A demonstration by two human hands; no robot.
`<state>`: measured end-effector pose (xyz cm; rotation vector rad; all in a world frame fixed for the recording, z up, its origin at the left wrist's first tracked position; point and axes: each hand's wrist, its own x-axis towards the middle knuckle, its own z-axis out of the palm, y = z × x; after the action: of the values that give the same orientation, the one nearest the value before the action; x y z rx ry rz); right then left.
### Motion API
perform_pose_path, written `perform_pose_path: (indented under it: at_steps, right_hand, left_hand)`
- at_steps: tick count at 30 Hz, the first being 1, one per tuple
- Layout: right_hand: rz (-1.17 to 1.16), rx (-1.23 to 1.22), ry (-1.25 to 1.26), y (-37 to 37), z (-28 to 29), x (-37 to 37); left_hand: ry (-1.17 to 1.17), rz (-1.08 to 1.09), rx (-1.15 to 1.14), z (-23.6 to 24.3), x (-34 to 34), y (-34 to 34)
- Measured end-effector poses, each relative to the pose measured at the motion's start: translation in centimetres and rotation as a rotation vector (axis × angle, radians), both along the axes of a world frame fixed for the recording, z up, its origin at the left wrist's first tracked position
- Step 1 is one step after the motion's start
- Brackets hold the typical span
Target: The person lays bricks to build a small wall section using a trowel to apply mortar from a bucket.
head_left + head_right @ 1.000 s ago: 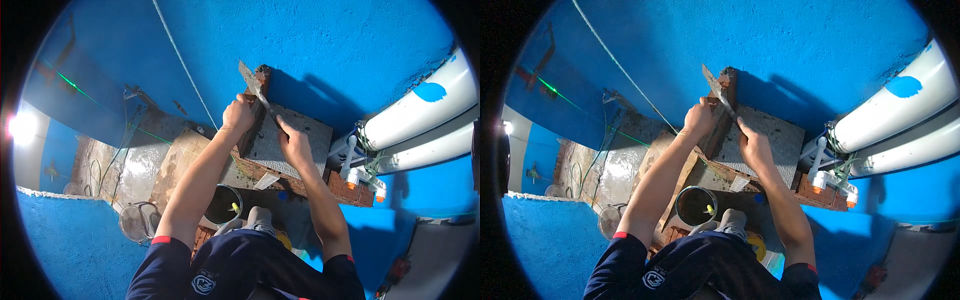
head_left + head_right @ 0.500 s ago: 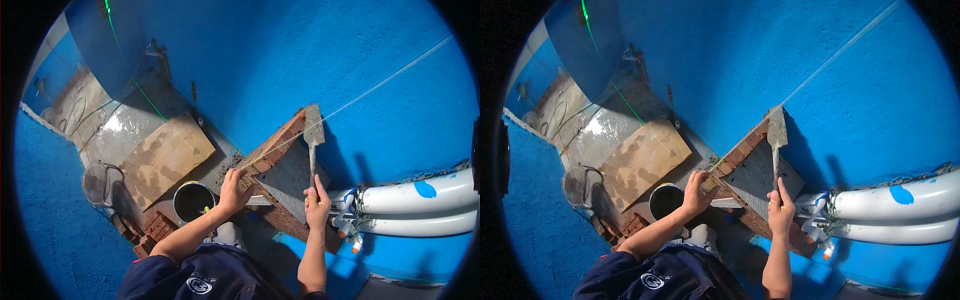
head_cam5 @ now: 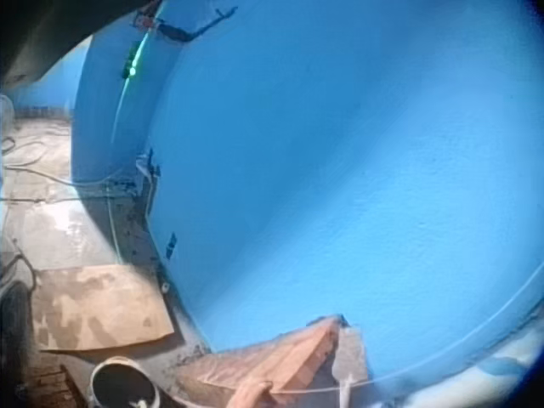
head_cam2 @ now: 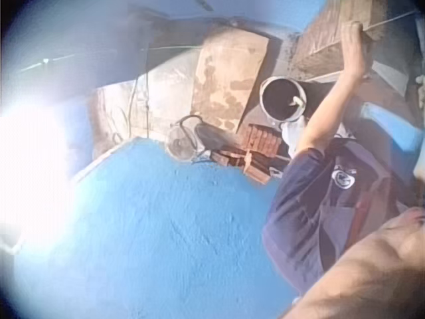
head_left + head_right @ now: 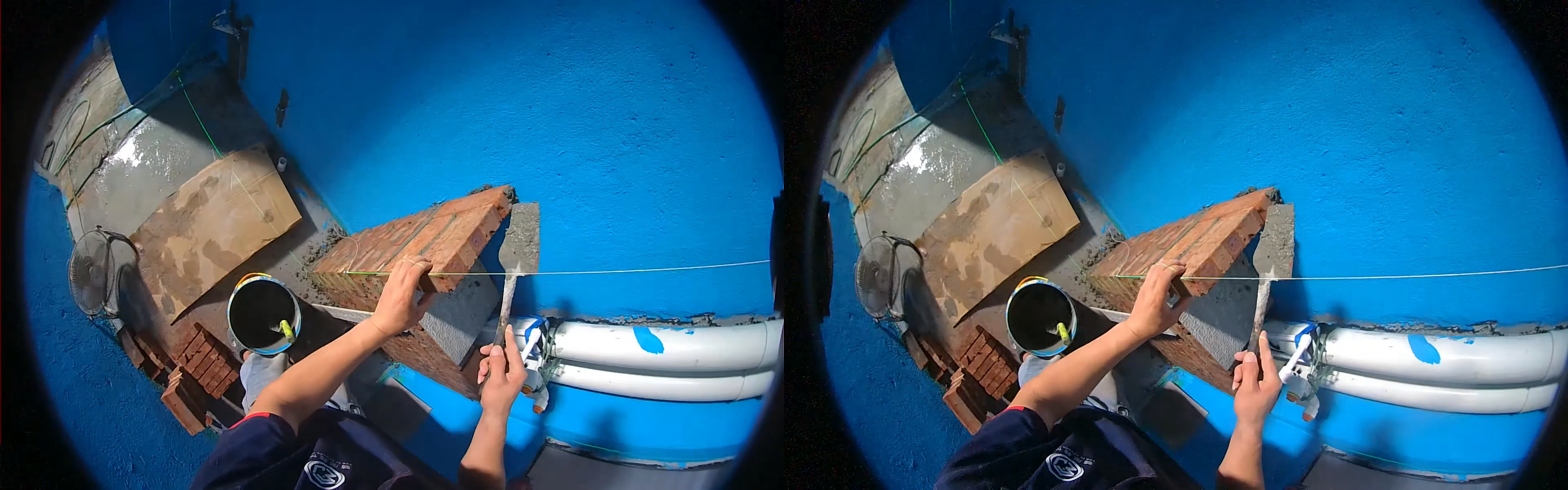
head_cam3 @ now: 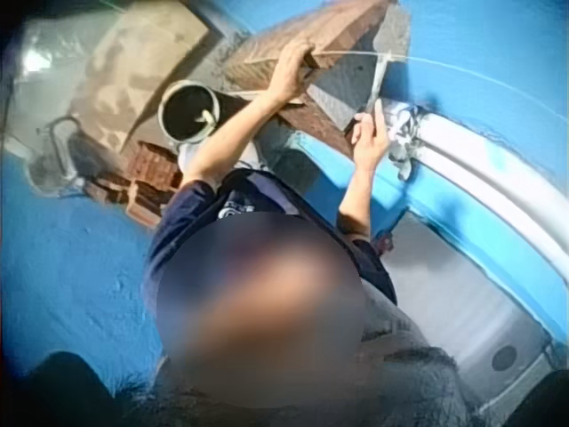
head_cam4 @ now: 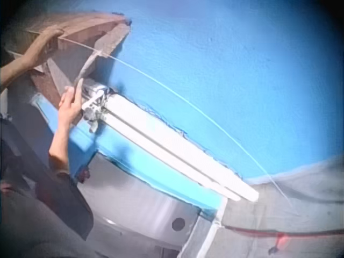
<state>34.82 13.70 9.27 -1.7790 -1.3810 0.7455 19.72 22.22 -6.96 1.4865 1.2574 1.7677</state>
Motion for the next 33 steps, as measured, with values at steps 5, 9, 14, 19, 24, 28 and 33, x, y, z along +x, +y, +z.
perform_pose_path:
  at_steps: [5, 9, 14, 19, 24, 28, 33]
  right_hand:
    - [-0.009, 0.049, -0.023, 0.9, -0.9, -1.0]
    - [-0.007, -0.033, -0.041, 2.1, -2.1, -0.6]
    - [-0.061, 0.019, -0.037, 2.9, -1.5, -1.3]
    - [-0.055, 0.018, -0.054, 4.9, -2.0, -1.4]
    - [-0.062, 0.014, -0.025, 4.9, -2.5, -1.5]
    - [-0.039, 0.013, -0.025, 5.1, -3.1, -0.8]
    - [-0.007, 0.022, -0.033, 5.3, -3.8, -0.9]
  left_hand:
    - [-0.042, -0.05, -0.007, 0.1, -0.7, 0.2]
    - [-0.035, -0.047, 0.005, 0.2, -0.9, 0.4]
    - [-0.025, -0.074, 0.003, 0.1, -0.9, 0.4]
    - [-0.063, -0.108, -0.026, 0.0, -1.1, 0.2]
    - [-0.052, -0.111, -0.026, 0.2, -1.0, 0.2]
    - [-0.051, -0.114, -0.032, 0.4, -0.6, 0.3]
    - [-0.051, -0.074, -0.037, -0.1, -0.5, 0.0]
